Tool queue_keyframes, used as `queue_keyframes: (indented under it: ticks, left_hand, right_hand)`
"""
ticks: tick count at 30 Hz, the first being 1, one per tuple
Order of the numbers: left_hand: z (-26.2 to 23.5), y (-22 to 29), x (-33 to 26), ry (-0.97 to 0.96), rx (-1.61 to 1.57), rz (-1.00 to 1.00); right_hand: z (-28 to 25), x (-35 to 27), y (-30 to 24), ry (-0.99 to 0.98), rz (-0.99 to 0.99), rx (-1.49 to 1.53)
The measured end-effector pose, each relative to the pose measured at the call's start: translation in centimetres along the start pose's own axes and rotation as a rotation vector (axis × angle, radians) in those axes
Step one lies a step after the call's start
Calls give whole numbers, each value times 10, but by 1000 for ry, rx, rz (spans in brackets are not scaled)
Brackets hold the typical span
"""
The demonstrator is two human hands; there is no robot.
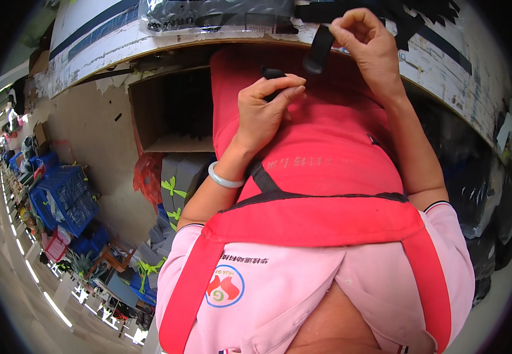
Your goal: Assembling plastic buckles onto black adjustable straps.
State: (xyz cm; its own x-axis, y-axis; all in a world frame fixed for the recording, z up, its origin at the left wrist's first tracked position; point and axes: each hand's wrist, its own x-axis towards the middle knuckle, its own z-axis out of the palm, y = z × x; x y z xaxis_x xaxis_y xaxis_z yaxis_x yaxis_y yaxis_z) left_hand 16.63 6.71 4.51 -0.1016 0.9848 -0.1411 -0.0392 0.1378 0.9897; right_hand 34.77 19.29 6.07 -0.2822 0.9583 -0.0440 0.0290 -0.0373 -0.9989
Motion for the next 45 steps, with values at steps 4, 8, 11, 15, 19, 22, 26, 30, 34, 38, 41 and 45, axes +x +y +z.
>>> queue_keyframes:
  ticks: [4,8,11,15,19,22,26,30,34,38,41,45]
  left_hand:
    - [-6,-9,-1,-127,-295,-245]
    - [-19,-21,3,-101,-359,-236]
    - [-26,-15,13,38,-770,-314]
    - [-44,-35,18,-42,-1180,-465]
    - [-33,-38,18,-98,-1210,-565]
    - [-27,-25,22,-122,-1112,-542]
    - [-34,-25,19,-152,-823,-425]
    - [-28,-12,12,-231,-470,-303]
    - [-15,-9,10,-365,-392,-196]
    - [-13,-3,13,-403,-436,-286]
    - [-22,-7,15,-400,-509,-350]
    - [-20,-13,12,-242,-436,-375]
  right_hand:
    - [49,7,-37,-197,-60,175]
    - [80,-12,-44,-439,-6,288]
    - [42,-5,-1,-380,-145,-171]
    - [24,-22,21,-416,-302,-422]
    - [26,-38,19,-573,-348,-377]
    - [22,-32,16,-408,-479,-433]
    - [12,-24,1,-318,-82,-285]
    - [13,-27,-5,-475,297,-100]
    - [32,-33,1,-594,356,-136]
    - [37,-26,10,-694,435,-123]
    - [29,-23,20,-584,490,-50]
    - [25,-22,22,-507,521,-17]
